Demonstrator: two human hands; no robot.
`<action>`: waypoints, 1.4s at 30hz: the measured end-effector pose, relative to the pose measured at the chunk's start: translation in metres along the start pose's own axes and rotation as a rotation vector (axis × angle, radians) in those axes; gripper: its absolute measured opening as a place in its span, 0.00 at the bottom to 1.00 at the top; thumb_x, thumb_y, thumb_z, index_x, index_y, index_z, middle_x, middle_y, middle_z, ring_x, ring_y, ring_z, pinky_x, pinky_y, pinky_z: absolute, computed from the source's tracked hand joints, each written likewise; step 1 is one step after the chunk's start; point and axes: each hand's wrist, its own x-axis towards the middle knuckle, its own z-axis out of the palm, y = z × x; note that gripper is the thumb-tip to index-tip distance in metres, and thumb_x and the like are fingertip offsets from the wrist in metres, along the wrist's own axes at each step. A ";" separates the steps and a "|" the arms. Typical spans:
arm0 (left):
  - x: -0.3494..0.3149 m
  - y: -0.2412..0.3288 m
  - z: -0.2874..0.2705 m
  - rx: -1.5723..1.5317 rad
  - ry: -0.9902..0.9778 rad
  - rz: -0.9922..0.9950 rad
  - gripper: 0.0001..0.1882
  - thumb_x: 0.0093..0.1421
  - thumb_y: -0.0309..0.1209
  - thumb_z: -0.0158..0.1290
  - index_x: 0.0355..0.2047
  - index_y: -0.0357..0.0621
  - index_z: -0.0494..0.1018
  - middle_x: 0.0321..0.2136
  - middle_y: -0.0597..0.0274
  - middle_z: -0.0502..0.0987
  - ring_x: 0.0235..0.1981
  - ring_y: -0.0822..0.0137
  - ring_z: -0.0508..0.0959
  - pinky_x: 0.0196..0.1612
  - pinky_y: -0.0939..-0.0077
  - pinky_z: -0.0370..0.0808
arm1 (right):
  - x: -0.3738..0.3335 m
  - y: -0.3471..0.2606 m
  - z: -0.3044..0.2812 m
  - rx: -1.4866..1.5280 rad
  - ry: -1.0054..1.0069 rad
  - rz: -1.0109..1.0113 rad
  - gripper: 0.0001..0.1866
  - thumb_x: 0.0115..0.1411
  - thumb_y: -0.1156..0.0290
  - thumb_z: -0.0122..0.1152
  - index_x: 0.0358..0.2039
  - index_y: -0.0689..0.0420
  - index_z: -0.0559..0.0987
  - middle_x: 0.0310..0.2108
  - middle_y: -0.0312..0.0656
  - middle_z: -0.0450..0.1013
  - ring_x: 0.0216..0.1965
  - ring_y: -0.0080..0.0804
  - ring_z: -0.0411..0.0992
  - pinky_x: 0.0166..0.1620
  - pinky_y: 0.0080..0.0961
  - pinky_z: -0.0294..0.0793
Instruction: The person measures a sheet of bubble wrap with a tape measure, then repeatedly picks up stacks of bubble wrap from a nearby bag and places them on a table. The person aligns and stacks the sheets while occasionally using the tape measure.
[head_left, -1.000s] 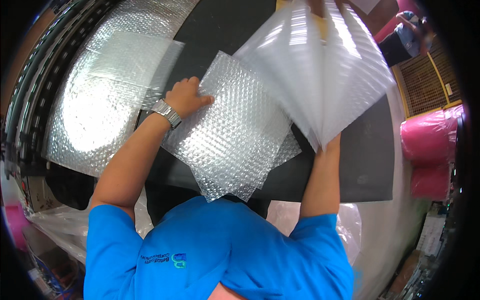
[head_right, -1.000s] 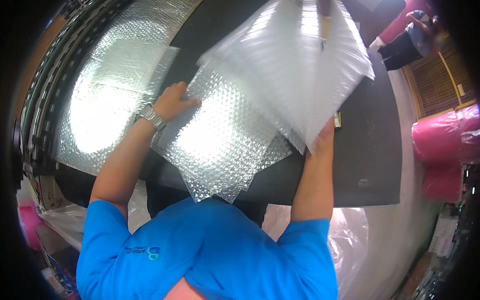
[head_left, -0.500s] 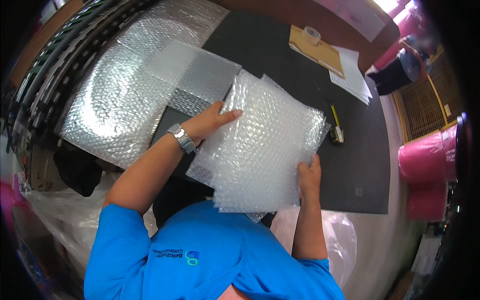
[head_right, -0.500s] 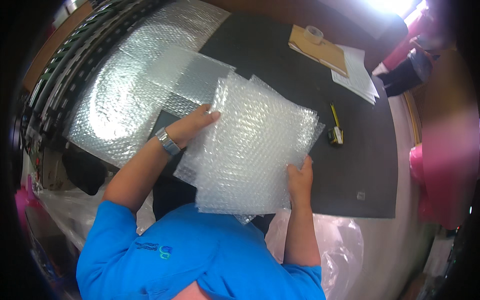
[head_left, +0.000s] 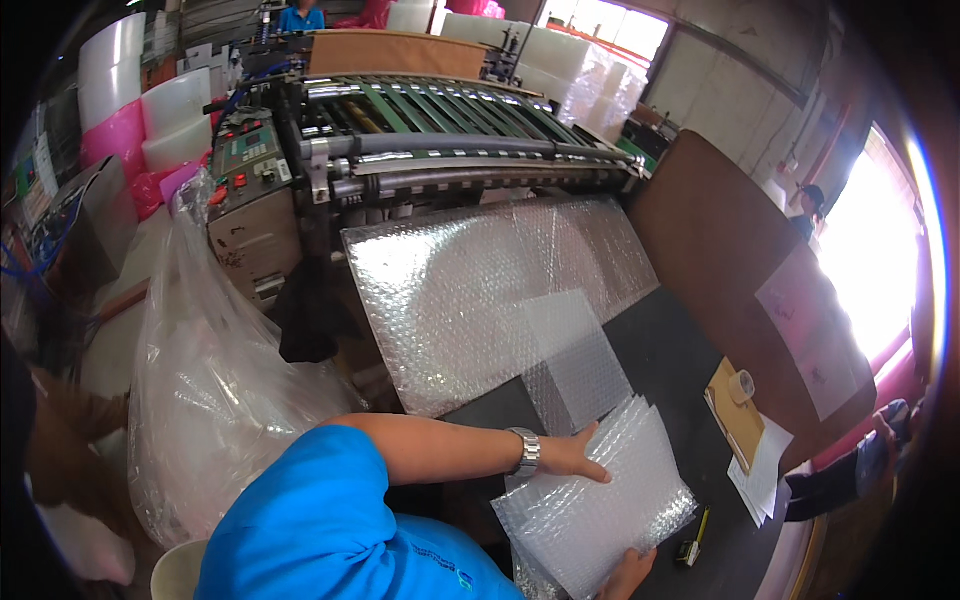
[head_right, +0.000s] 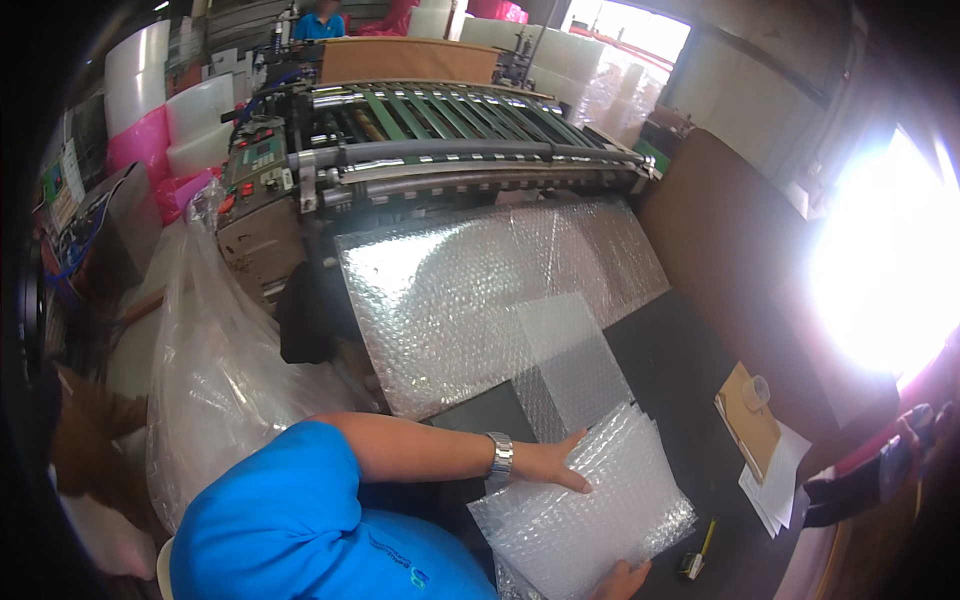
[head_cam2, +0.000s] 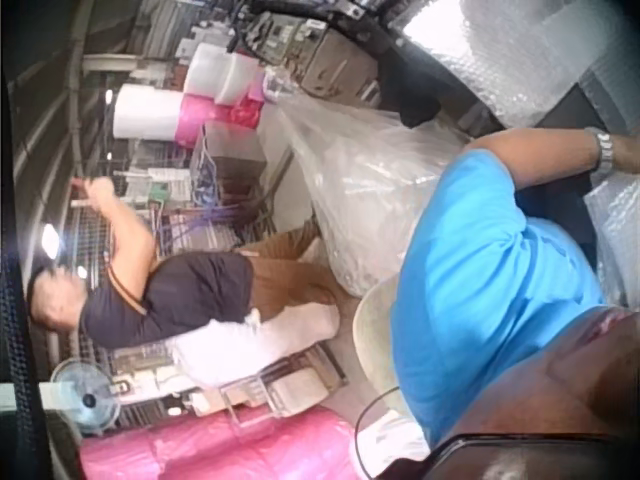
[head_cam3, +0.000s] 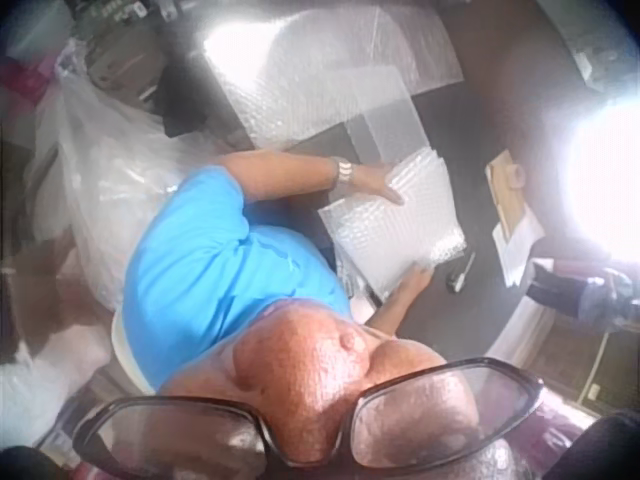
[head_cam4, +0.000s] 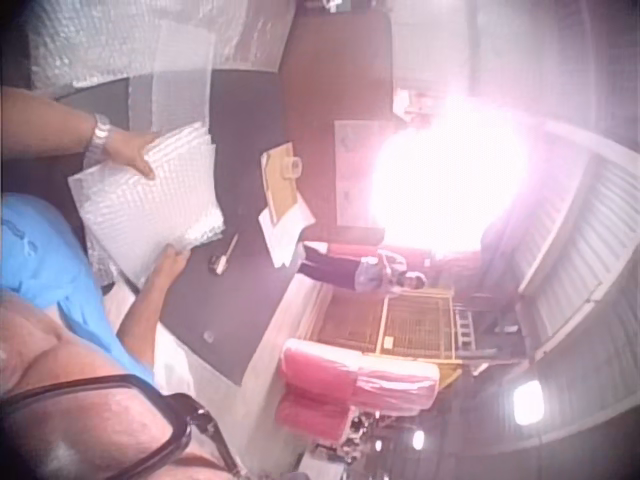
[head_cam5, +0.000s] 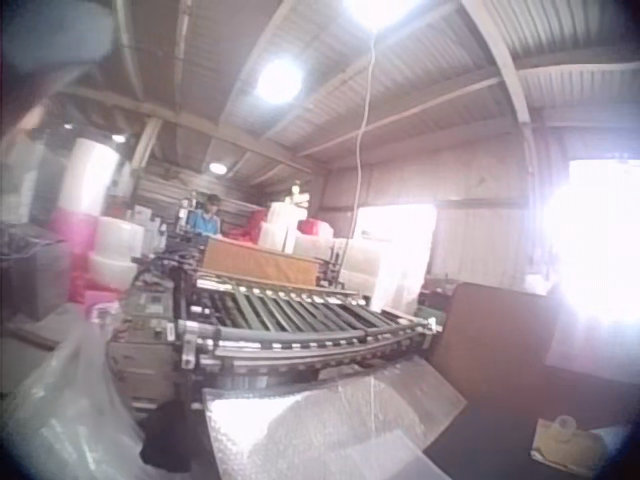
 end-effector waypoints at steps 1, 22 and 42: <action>0.001 -0.002 -0.002 -0.009 0.002 0.025 0.54 0.43 0.40 0.55 0.58 0.38 0.27 0.58 0.41 0.40 0.61 0.56 0.40 0.59 0.65 0.44 | 0.001 -0.002 -0.002 -0.086 -0.033 0.015 0.27 0.51 0.74 0.50 0.52 0.68 0.58 0.49 0.53 0.59 0.50 0.40 0.58 0.53 0.32 0.56; -0.007 0.011 0.012 0.204 0.171 0.573 0.60 0.39 0.55 0.57 0.58 0.38 0.31 0.58 0.45 0.39 0.60 0.56 0.42 0.59 0.64 0.44 | 0.045 -0.003 -0.026 0.336 -0.063 -0.300 0.37 0.43 0.77 0.60 0.53 0.64 0.55 0.50 0.48 0.57 0.50 0.36 0.57 0.51 0.32 0.57; 0.000 -0.009 0.019 0.002 0.095 0.465 0.49 0.38 0.45 0.62 0.54 0.39 0.46 0.49 0.53 0.59 0.52 0.63 0.59 0.54 0.67 0.57 | 0.058 0.067 -0.052 0.250 -0.148 -0.104 0.29 0.45 0.76 0.60 0.48 0.65 0.62 0.42 0.45 0.63 0.43 0.34 0.62 0.45 0.29 0.63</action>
